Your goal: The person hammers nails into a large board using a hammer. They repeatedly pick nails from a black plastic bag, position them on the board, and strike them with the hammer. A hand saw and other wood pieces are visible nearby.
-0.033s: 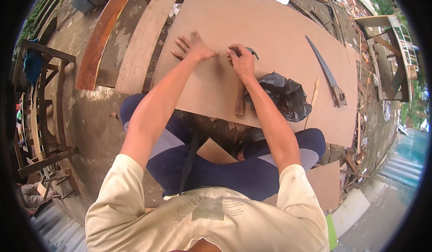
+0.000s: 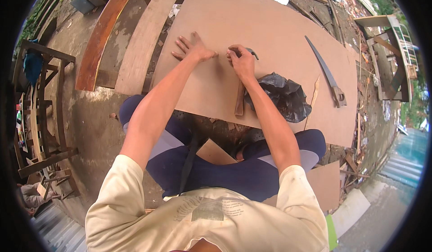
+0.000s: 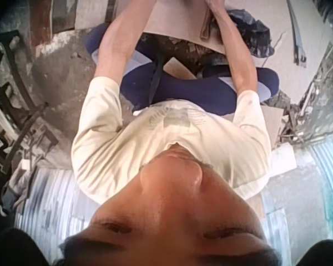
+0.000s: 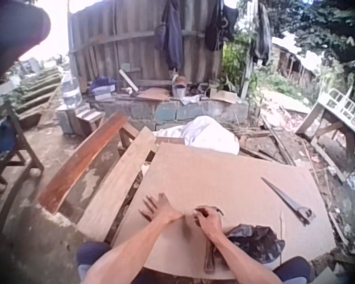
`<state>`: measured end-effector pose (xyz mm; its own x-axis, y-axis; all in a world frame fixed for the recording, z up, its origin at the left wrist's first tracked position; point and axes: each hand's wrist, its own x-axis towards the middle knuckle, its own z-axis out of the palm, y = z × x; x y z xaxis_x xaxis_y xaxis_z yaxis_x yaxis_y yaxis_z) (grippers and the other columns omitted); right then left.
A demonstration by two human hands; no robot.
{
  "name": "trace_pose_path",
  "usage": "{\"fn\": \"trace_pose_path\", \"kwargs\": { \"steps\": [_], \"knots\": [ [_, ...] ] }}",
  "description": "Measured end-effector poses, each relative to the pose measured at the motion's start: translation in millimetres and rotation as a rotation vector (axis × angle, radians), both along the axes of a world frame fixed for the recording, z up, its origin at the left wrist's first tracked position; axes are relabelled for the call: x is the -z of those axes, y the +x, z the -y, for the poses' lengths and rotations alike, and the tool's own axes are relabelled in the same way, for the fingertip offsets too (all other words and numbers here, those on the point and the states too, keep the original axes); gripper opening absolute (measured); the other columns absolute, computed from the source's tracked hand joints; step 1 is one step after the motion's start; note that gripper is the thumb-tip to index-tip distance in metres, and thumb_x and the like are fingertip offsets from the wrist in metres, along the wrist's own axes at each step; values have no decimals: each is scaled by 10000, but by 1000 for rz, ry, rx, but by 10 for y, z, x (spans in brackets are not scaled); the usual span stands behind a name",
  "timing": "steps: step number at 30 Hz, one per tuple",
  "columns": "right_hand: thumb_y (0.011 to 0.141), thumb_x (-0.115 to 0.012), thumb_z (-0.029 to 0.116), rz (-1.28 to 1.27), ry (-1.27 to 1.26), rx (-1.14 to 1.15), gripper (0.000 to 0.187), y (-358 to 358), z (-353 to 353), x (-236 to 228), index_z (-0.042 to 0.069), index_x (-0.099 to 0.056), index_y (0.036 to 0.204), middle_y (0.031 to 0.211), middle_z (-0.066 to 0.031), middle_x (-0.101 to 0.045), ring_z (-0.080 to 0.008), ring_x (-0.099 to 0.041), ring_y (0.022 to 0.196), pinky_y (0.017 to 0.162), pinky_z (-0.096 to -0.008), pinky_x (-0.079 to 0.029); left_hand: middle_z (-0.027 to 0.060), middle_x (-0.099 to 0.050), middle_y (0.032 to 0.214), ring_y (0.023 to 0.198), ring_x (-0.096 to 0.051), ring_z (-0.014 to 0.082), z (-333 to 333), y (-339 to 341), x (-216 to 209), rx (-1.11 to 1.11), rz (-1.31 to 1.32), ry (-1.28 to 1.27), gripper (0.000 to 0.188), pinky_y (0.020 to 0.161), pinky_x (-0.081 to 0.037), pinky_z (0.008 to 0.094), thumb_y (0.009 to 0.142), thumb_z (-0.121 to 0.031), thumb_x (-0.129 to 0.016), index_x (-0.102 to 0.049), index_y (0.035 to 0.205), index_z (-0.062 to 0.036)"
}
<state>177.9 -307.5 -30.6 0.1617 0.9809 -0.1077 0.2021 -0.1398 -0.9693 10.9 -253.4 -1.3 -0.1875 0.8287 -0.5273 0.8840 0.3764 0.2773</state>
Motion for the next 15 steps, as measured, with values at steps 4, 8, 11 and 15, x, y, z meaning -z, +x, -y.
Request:
{"fn": "trace_pose_path", "kwargs": {
  "steps": [4, 8, 11, 15],
  "knots": [
    [979, -664, 71, 33, 140, 18, 147, 105, 47, 171, -29, -682, 1085, 881, -55, -714, -119, -691, 808, 725, -258, -571, 314, 260, 1620, 1507, 276, 449, -12, -31, 59, 38, 50, 25, 1377, 1119, 96, 744, 716, -638, -786, 138, 1625, -173],
    [960, -686, 86, 215, 218, -37, 189, 92, 14, 209, -20, -675, 1116, 900, -87, -735, -133, -708, 822, 737, -280, -572, 324, 277, 1608, 1502, 283, 454, -155, -71, 51, 41, 46, 22, 1409, 1104, 100, 759, 703, -663, -790, 158, 1619, -166],
    [947, -693, 87, 317, 282, -18, 198, 55, -24, 209, -29, -666, 1106, 912, -123, -748, -164, -725, 827, 746, -301, -573, 324, 274, 1609, 1502, 281, 455, -178, -28, -14, 45, 35, -31, 1425, 1106, 104, 755, 694, -673, -792, 169, 1616, -166],
    [935, -675, 113, 267, 280, -48, 188, -32, -98, 171, -2, -662, 1084, 936, -208, -734, -332, -728, 896, 754, -405, -559, 316, 268, 1616, 1505, 279, 450, -124, -22, -11, 48, 25, 5, 1423, 1114, 101, 749, 682, -664, -797, 155, 1621, -178]
  ]
}}
